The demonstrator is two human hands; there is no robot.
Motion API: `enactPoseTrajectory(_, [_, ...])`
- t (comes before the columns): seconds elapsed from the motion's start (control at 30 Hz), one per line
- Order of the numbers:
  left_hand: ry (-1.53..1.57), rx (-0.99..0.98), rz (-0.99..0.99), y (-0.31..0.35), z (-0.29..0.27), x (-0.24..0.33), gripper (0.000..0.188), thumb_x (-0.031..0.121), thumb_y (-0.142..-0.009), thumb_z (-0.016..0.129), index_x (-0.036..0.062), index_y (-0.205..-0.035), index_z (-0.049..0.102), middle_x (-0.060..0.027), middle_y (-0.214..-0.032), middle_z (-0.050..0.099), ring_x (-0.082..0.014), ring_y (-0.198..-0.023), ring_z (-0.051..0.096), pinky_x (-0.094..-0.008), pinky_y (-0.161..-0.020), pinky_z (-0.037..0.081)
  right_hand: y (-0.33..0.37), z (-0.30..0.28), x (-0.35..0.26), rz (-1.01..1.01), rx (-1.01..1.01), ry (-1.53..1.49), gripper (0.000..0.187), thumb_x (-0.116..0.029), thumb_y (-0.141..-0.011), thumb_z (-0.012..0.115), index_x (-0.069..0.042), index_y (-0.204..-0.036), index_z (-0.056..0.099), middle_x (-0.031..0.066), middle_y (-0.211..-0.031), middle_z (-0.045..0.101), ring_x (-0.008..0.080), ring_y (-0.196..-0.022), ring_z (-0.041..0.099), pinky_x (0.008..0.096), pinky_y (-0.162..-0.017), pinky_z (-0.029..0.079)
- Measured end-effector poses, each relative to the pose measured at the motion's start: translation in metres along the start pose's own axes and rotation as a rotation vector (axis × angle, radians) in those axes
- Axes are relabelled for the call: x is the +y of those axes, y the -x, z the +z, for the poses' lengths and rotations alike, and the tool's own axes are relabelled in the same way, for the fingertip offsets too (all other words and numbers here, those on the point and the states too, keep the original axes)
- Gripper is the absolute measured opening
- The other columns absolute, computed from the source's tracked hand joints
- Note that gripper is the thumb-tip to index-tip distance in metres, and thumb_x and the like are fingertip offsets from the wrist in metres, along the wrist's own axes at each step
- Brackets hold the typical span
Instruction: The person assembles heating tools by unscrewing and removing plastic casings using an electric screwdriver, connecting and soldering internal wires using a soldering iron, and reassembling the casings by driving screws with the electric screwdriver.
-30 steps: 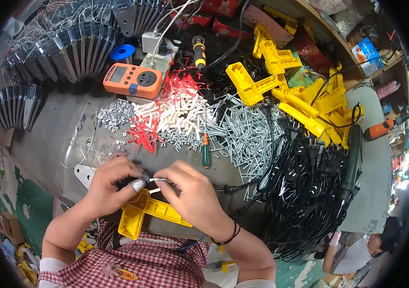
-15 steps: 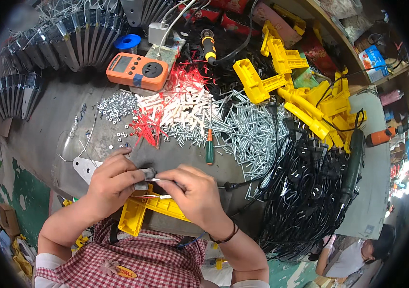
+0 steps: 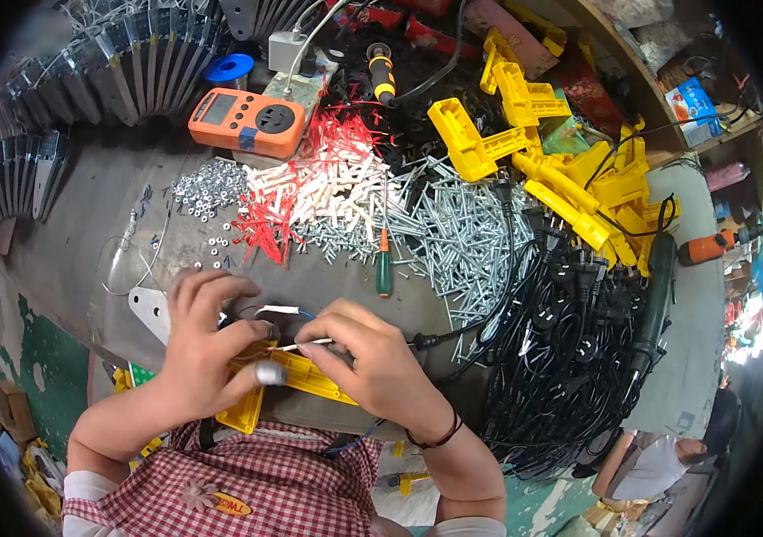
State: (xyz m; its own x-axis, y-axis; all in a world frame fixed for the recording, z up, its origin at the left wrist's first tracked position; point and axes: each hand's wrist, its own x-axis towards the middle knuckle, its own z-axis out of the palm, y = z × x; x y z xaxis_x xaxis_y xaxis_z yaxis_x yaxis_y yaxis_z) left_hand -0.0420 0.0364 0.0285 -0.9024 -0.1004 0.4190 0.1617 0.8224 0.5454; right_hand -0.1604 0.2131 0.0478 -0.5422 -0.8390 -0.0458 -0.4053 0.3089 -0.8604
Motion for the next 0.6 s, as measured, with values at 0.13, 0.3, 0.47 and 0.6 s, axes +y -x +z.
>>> enactPoseTrajectory(0.13, [0.02, -0.101, -0.045, 0.011, 0.01, -0.006, 0.021, 0.019, -0.065, 0.072, 0.0088, -0.08, 0.061, -0.0125, -0.111, 0.05, -0.0352, -0.109, 0.043, -0.0543, -0.091, 0.029, 0.001, 0.01, 0.01, -0.031, 0.068, 0.039, 0.012, -0.009, -0.078, 0.068, -0.003, -0.089, 0.065, 0.0081, -0.078, 0.057, 0.0213, -0.067, 0.056, 0.0298, -0.062, 0.045])
enactPoseTrajectory(0.3, [-0.011, -0.138, 0.002, 0.015, 0.009, -0.008, 0.017, 0.017, -0.067, 0.07, 0.0075, -0.075, 0.058, -0.0125, -0.111, 0.05, -0.0351, -0.108, 0.043, -0.0519, -0.09, 0.031, 0.0, 0.021, 0.012, -0.076, 0.045, 0.04, 0.013, -0.011, -0.077, 0.069, -0.005, -0.088, 0.066, 0.0071, -0.074, 0.057, 0.0206, -0.065, 0.056, 0.0302, -0.061, 0.045])
enactPoseTrajectory(0.47, [0.157, -0.124, -0.072, 0.015, 0.009, -0.012, 0.016, 0.018, -0.067, 0.068, 0.0073, -0.074, 0.057, -0.0129, -0.11, 0.051, -0.0354, -0.105, 0.044, -0.0486, -0.089, 0.033, -0.001, 0.014, 0.009, 0.048, 0.014, 0.067, 0.015, -0.013, -0.079, 0.067, -0.005, -0.091, 0.065, 0.0084, -0.074, 0.057, 0.0222, -0.066, 0.057, 0.0315, -0.061, 0.044])
enactPoseTrajectory(0.6, [0.069, -0.085, -0.002, 0.016, 0.005, -0.01, 0.018, 0.02, -0.066, 0.07, 0.0084, -0.072, 0.057, -0.013, -0.109, 0.051, -0.0353, -0.104, 0.044, -0.0483, -0.087, 0.034, -0.003, 0.012, 0.014, -0.028, 0.007, -0.004, 0.012, -0.013, -0.081, 0.065, -0.004, -0.088, 0.063, 0.009, -0.074, 0.057, 0.0234, -0.066, 0.057, 0.0326, -0.062, 0.044])
